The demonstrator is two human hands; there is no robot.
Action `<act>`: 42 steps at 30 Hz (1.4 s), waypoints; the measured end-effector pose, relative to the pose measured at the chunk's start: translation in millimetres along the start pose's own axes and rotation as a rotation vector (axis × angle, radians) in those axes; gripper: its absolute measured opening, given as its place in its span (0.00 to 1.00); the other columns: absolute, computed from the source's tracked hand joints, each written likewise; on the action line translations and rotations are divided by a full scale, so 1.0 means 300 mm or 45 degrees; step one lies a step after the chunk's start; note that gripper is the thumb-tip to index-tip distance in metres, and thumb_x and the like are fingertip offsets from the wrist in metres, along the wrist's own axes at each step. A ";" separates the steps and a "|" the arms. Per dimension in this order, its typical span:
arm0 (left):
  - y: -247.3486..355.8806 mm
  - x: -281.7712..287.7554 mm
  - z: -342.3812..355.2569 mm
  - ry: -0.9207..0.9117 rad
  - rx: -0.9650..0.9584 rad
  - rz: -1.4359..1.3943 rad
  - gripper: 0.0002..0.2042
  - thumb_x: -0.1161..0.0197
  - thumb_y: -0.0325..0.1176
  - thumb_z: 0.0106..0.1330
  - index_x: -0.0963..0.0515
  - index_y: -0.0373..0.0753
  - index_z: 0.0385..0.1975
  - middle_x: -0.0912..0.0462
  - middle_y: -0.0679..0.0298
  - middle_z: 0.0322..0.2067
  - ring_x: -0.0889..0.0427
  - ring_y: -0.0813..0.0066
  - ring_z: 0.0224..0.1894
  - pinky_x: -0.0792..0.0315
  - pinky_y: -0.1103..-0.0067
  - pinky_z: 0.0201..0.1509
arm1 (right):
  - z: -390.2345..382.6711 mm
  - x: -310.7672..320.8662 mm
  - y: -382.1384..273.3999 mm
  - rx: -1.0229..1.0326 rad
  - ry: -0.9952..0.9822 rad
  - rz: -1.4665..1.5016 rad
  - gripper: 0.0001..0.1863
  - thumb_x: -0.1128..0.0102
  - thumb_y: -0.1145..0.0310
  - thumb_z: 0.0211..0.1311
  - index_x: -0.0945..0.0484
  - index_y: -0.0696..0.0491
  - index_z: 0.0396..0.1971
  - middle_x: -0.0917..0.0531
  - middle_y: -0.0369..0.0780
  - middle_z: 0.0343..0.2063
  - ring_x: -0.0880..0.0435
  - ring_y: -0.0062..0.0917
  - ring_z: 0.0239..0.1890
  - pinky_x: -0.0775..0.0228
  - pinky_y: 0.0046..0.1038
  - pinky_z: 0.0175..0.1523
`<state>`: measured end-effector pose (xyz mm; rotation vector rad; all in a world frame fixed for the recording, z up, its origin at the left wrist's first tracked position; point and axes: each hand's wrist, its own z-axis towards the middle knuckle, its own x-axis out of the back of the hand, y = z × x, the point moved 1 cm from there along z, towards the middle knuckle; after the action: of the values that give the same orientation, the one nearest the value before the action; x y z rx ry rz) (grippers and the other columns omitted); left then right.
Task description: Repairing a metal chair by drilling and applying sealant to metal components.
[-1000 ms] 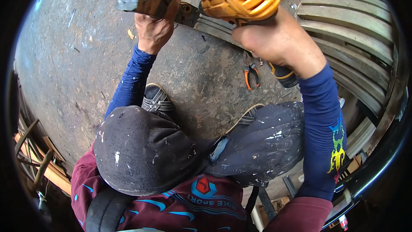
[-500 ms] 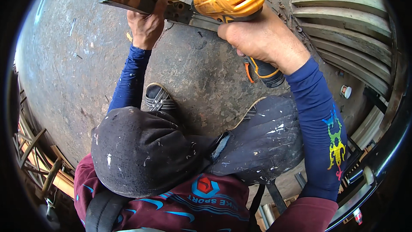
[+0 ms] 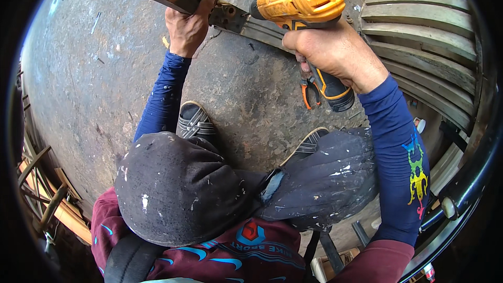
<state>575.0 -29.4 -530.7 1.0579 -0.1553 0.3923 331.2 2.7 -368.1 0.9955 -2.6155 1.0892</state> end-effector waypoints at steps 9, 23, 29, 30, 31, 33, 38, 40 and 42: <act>0.021 -0.004 -0.004 0.006 0.035 -0.039 0.11 0.32 0.31 0.64 0.16 0.36 0.44 0.10 0.58 0.35 0.11 0.64 0.33 0.19 0.72 0.39 | -0.021 0.008 -0.011 0.001 0.012 -0.024 0.07 0.39 0.70 0.59 0.20 0.58 0.28 0.20 0.34 0.18 0.21 0.17 0.20 0.28 0.25 0.27; 0.019 0.006 -0.025 0.110 0.232 -0.205 0.11 0.28 0.33 0.64 0.14 0.36 0.43 0.10 0.60 0.35 0.11 0.70 0.35 0.19 0.74 0.41 | -0.043 0.007 0.036 0.001 0.005 -0.015 0.08 0.38 0.68 0.64 0.20 0.56 0.37 0.22 0.32 0.20 0.25 0.15 0.21 0.32 0.22 0.28; 0.022 -0.001 -0.027 0.178 0.260 -0.264 0.12 0.29 0.33 0.64 0.13 0.38 0.45 0.09 0.62 0.38 0.11 0.71 0.39 0.19 0.74 0.44 | -0.056 0.011 0.031 0.016 -0.018 -0.005 0.07 0.40 0.71 0.61 0.20 0.58 0.36 0.21 0.33 0.20 0.23 0.16 0.21 0.30 0.23 0.29; 0.020 0.014 -0.031 0.167 0.276 -0.224 0.12 0.29 0.33 0.64 0.13 0.39 0.46 0.09 0.62 0.38 0.11 0.71 0.40 0.18 0.74 0.45 | -0.058 0.003 0.033 0.050 -0.059 0.077 0.06 0.42 0.72 0.59 0.20 0.58 0.33 0.20 0.34 0.20 0.22 0.16 0.21 0.29 0.24 0.28; 0.015 0.028 -0.036 0.157 0.292 -0.183 0.13 0.29 0.33 0.65 0.13 0.40 0.47 0.09 0.62 0.39 0.11 0.71 0.40 0.18 0.73 0.45 | -0.068 -0.005 0.027 0.055 -0.073 0.076 0.06 0.42 0.72 0.59 0.20 0.58 0.33 0.20 0.34 0.20 0.22 0.16 0.21 0.29 0.24 0.28; 0.005 0.029 -0.041 0.146 0.284 -0.173 0.13 0.29 0.33 0.65 0.13 0.40 0.47 0.09 0.62 0.39 0.11 0.70 0.40 0.18 0.73 0.45 | -0.100 -0.008 0.016 0.044 -0.016 -0.035 0.09 0.42 0.73 0.59 0.20 0.58 0.38 0.20 0.33 0.21 0.22 0.16 0.21 0.29 0.24 0.29; 0.006 0.018 -0.047 0.137 0.272 -0.175 0.12 0.29 0.33 0.64 0.13 0.41 0.47 0.09 0.62 0.39 0.11 0.70 0.40 0.18 0.73 0.44 | -0.075 -0.012 0.057 0.204 -0.069 -0.099 0.09 0.43 0.70 0.61 0.20 0.58 0.37 0.20 0.34 0.21 0.21 0.17 0.22 0.27 0.26 0.30; 0.006 0.018 -0.048 0.175 0.246 -0.190 0.12 0.29 0.34 0.64 0.13 0.41 0.46 0.09 0.62 0.38 0.11 0.70 0.39 0.18 0.72 0.44 | -0.077 -0.025 0.037 0.102 -0.080 -0.053 0.09 0.43 0.67 0.63 0.20 0.57 0.35 0.19 0.34 0.21 0.20 0.18 0.23 0.27 0.27 0.31; -0.003 0.025 -0.056 0.134 0.279 -0.140 0.13 0.29 0.35 0.64 0.13 0.41 0.47 0.09 0.62 0.38 0.11 0.69 0.40 0.18 0.73 0.44 | -0.057 -0.029 0.052 0.064 -0.100 -0.050 0.10 0.42 0.70 0.61 0.20 0.59 0.38 0.20 0.34 0.21 0.22 0.18 0.23 0.28 0.25 0.31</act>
<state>581.3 -13.4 -537.3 1.2529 0.0409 0.3702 326.2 26.9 -368.0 1.1173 -2.6291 1.1341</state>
